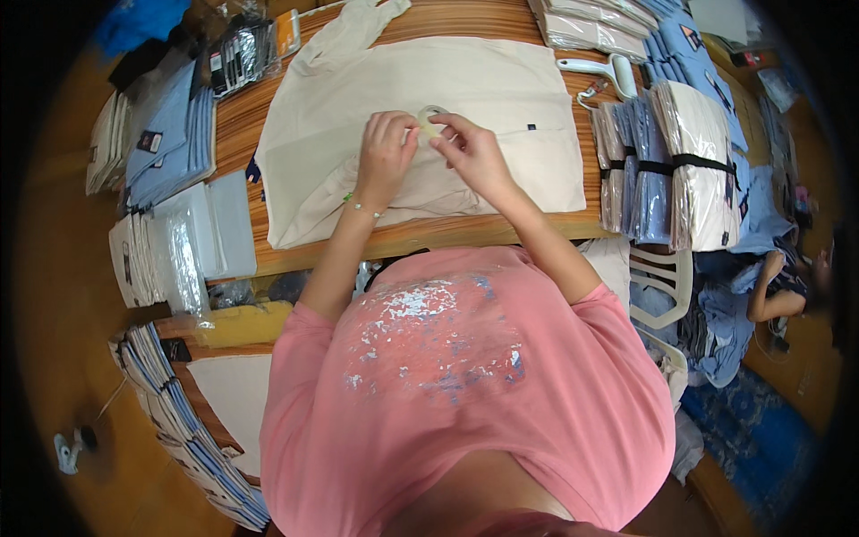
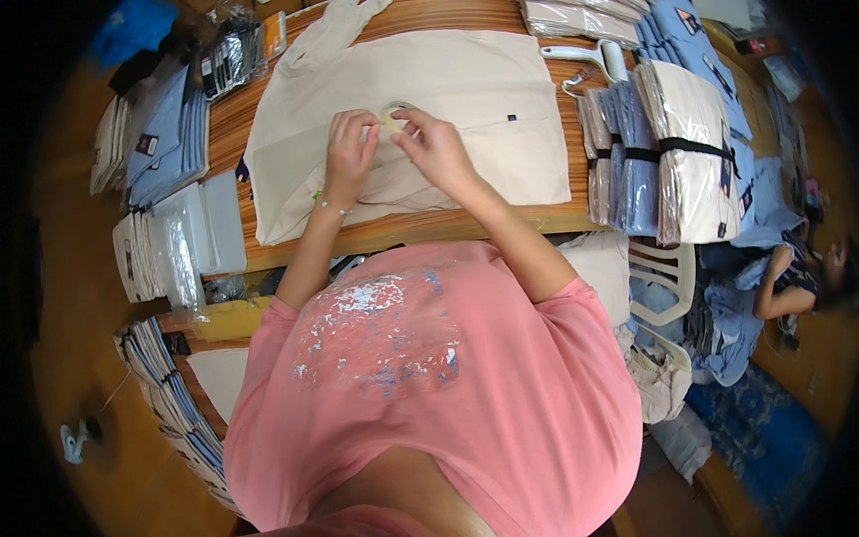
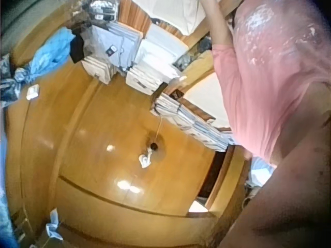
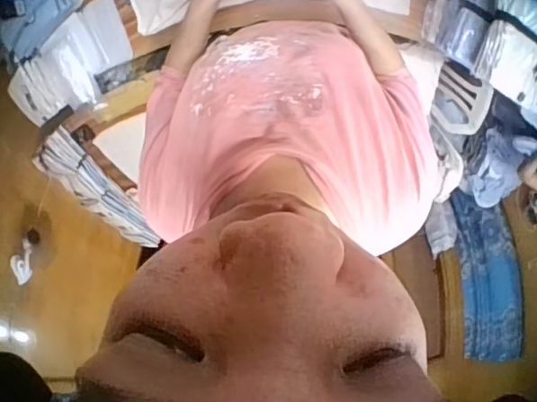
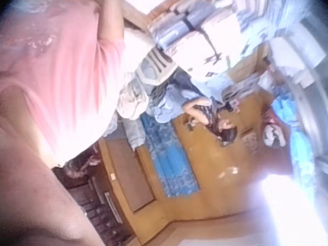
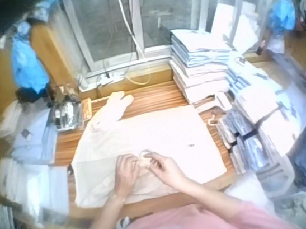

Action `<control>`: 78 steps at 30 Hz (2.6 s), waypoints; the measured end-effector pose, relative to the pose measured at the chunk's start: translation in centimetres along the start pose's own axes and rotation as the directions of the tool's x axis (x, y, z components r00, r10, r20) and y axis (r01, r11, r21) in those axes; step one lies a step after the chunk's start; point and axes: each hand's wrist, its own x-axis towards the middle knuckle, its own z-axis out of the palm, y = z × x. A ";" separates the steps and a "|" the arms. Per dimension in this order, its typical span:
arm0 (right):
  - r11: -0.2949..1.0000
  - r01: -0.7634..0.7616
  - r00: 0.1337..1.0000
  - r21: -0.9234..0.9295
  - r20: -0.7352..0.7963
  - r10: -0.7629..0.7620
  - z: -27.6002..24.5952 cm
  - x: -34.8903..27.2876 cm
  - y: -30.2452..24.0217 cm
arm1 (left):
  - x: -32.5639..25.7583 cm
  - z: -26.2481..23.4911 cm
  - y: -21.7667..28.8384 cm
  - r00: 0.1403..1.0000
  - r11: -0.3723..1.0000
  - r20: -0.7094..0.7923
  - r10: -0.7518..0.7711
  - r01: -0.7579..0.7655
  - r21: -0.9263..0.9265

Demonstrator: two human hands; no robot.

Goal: The person folds shirts by laying them flat on a table, aligning a cardboard guide, folding the sides and sleeves inward, and then placing the folded shirts into clear plastic bags.

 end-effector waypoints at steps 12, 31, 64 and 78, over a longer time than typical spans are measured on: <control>0.996 0.078 0.997 -0.034 0.007 -0.078 0.0 0.0 0.1 | -0.2 1.7 0.0 0.949 0.892 -0.118 -0.294 0.228 -0.390; 0.153 -0.444 0.894 -0.883 -0.448 0.004 -20.3 10.1 17.8 | 1.1 -1.0 -1.7 0.797 0.889 0.481 -0.365 0.452 -0.073; 0.677 0.152 0.921 -0.720 0.351 0.167 -5.9 4.5 0.1 | 2.9 1.6 -1.6 0.837 0.980 0.545 -0.048 0.144 -0.134; 0.977 -0.214 0.972 -0.024 -0.108 0.210 -3.0 2.1 9.0 | 0.4 5.0 -4.6 0.866 0.792 0.269 -0.421 0.496 -0.357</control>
